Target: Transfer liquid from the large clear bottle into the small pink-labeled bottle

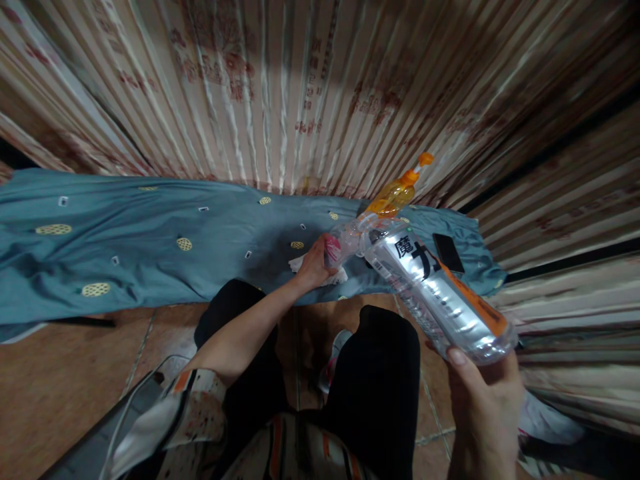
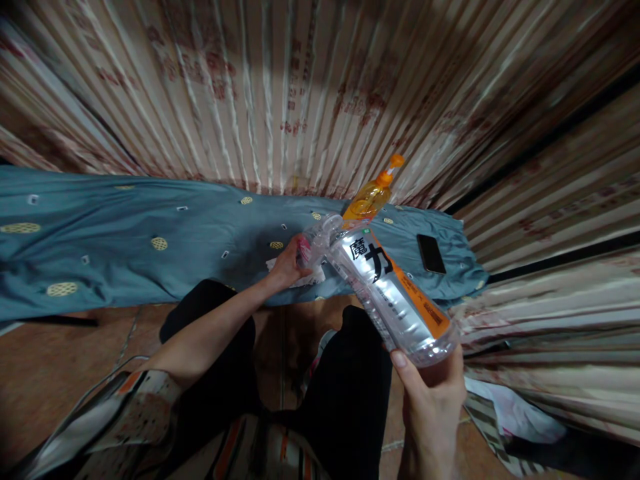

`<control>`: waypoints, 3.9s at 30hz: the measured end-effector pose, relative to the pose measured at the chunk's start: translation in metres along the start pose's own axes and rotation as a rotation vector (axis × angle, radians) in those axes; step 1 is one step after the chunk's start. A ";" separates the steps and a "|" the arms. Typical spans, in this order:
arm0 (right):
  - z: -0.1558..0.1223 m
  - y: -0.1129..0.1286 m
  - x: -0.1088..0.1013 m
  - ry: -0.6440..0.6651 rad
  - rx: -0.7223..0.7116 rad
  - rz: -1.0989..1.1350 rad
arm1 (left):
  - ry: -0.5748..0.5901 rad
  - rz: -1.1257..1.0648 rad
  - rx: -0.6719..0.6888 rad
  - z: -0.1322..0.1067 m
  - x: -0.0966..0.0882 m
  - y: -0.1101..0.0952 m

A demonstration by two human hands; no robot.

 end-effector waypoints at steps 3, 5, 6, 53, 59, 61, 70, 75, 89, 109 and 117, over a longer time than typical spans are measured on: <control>0.001 -0.001 -0.001 0.000 0.003 -0.019 | -0.007 -0.003 0.016 0.000 0.000 0.002; 0.002 -0.002 -0.002 -0.009 0.026 -0.017 | -0.009 -0.011 0.027 0.001 0.001 0.003; 0.002 -0.003 -0.003 -0.015 0.034 -0.014 | -0.012 -0.016 0.032 0.001 0.001 0.004; -0.009 0.001 -0.002 -0.020 -0.017 -0.046 | -0.008 0.000 0.058 0.003 0.007 0.015; -0.011 -0.003 -0.001 -0.017 -0.024 -0.032 | -0.006 -0.012 0.092 0.003 0.005 0.017; -0.011 -0.005 -0.001 -0.014 -0.020 -0.012 | -0.008 -0.024 0.109 0.003 0.006 0.018; -0.012 0.003 0.001 -0.050 -0.029 0.006 | -0.024 -0.005 0.074 0.004 0.005 0.017; -0.011 0.000 0.002 -0.030 -0.015 0.028 | -0.025 -0.013 0.076 0.002 0.003 0.013; -0.014 0.007 0.004 -0.024 -0.038 0.004 | -0.003 -0.023 0.048 0.000 0.001 0.006; -0.015 0.004 0.004 -0.014 -0.028 0.034 | -0.003 -0.007 0.047 0.002 0.001 0.004; -0.014 0.007 0.006 -0.023 -0.015 0.056 | -0.007 -0.018 0.077 0.003 0.003 0.010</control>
Point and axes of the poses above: each hand's wrist, its own z-axis towards the middle knuckle, its own x-axis out of the palm, y = z × x, the point moved 6 cm from there along z, towards the middle knuckle, and after that the axes turned 7 degrees about -y, right-handed, at the moved point
